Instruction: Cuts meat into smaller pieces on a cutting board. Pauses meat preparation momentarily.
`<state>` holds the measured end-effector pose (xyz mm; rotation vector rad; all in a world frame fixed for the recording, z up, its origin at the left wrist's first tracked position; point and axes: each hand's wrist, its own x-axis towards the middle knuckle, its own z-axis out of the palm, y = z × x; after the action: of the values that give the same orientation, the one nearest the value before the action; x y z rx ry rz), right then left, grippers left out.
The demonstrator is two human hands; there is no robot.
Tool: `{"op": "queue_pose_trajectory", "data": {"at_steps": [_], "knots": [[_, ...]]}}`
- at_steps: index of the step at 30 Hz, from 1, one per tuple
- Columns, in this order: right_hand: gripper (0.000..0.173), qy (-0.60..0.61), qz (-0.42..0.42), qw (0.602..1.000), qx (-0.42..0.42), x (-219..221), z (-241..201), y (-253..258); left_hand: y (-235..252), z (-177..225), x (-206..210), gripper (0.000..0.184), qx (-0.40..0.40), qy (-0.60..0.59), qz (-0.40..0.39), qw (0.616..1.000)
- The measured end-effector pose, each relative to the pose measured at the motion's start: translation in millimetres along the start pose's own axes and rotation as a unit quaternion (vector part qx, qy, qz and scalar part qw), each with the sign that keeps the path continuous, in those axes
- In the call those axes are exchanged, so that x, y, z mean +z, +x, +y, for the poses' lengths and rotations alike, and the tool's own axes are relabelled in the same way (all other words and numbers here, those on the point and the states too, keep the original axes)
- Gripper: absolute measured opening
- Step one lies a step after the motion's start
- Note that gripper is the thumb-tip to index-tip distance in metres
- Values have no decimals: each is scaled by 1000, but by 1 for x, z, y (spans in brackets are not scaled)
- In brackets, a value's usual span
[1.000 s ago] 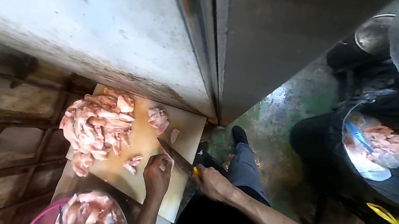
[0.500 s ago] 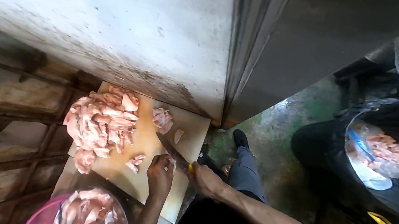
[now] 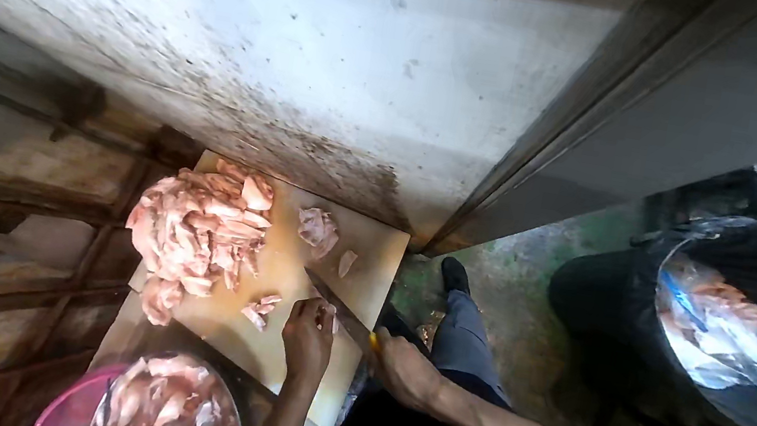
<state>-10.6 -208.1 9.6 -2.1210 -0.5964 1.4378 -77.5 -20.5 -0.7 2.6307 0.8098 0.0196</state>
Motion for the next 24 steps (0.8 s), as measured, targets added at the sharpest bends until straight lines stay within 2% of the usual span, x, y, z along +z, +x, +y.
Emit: {"op": "queue_pose_trajectory", "data": {"at_steps": [3, 9, 15, 21, 24], "knots": [[43, -17, -16, 1000, 5, 0, 9, -12, 0, -1, -1, 17, 5, -7, -3, 1000], [43, 19, -6, 1000, -11, -9, -29, 36, 1, -6, -1, 15, 16, -3, 9, 1000], [44, 19, -36, 999, -35, 6, 23, -2, -5, -6, 4, 16, 9, -25, 31, 999], [43, 57, -31, 997, -45, 11, -1, 35, -7, -13, 5, 14, 11, -37, 42, 998], [44, 45, -25, 998, -43, 14, 10, 26, -4, -10, 5, 16, 9, -31, 38, 999]]}}
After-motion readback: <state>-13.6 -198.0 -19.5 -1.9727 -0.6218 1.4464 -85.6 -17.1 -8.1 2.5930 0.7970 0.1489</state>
